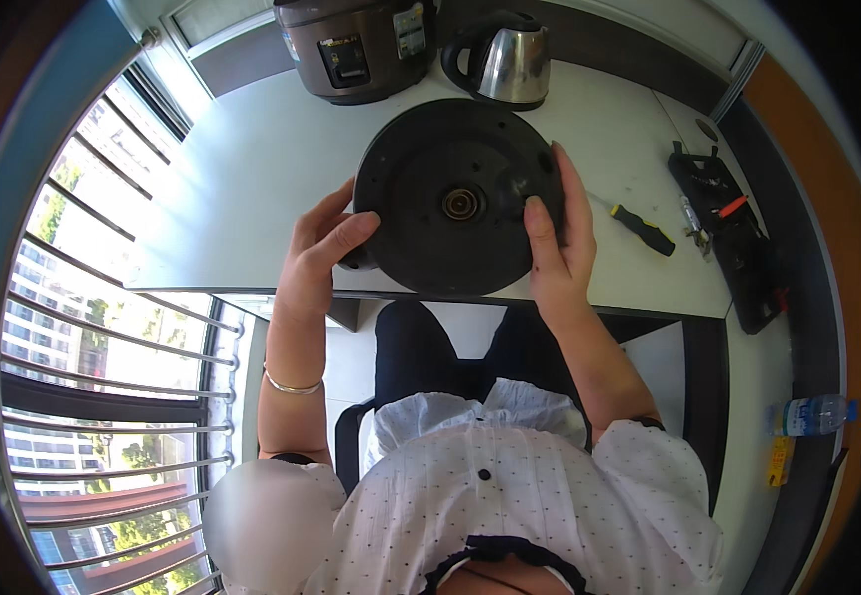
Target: The person uses a screwdriver to remove screws from the base of an electric kettle, detaches the bottom cover, and then reattaches it by inserting and tightening the screws. The person handles the kettle and screws by hand while seated at a table.
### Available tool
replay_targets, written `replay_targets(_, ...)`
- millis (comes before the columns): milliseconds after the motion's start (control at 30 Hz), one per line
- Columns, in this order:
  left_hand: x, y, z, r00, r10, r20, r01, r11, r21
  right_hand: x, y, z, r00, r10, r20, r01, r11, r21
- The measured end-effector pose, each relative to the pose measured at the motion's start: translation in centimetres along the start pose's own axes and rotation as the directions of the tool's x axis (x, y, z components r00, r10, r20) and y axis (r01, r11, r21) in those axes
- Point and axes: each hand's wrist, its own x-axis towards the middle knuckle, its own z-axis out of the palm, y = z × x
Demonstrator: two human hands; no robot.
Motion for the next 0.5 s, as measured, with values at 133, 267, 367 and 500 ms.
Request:
replay_targets(133,0.0,0.0,0.1,1.0,0.021,0.008,-0.021,1.0,-0.006,0.0,0.0,-0.3,0.999,0.03,0.01,-0.03,1.0,0.002)
replay_targets(267,0.3,-0.9,-0.4,0.998,0.059,0.001,-0.059,0.998,0.024,0.3,0.2,-0.4,1.0,0.007,0.014,-0.007,1.0,0.017)
replay_targets(367,0.6,-1.1,0.2,0.991,0.124,-0.049,-0.124,0.992,0.02,0.6,0.4,-0.2,1.0,0.022,0.014,-0.023,0.997,0.068)
replay_targets(500,0.8,-0.9,0.2,0.994,0.105,-0.024,-0.105,0.994,-0.013,0.9,0.2,-0.4,0.999,0.017,0.04,-0.018,1.0,0.018)
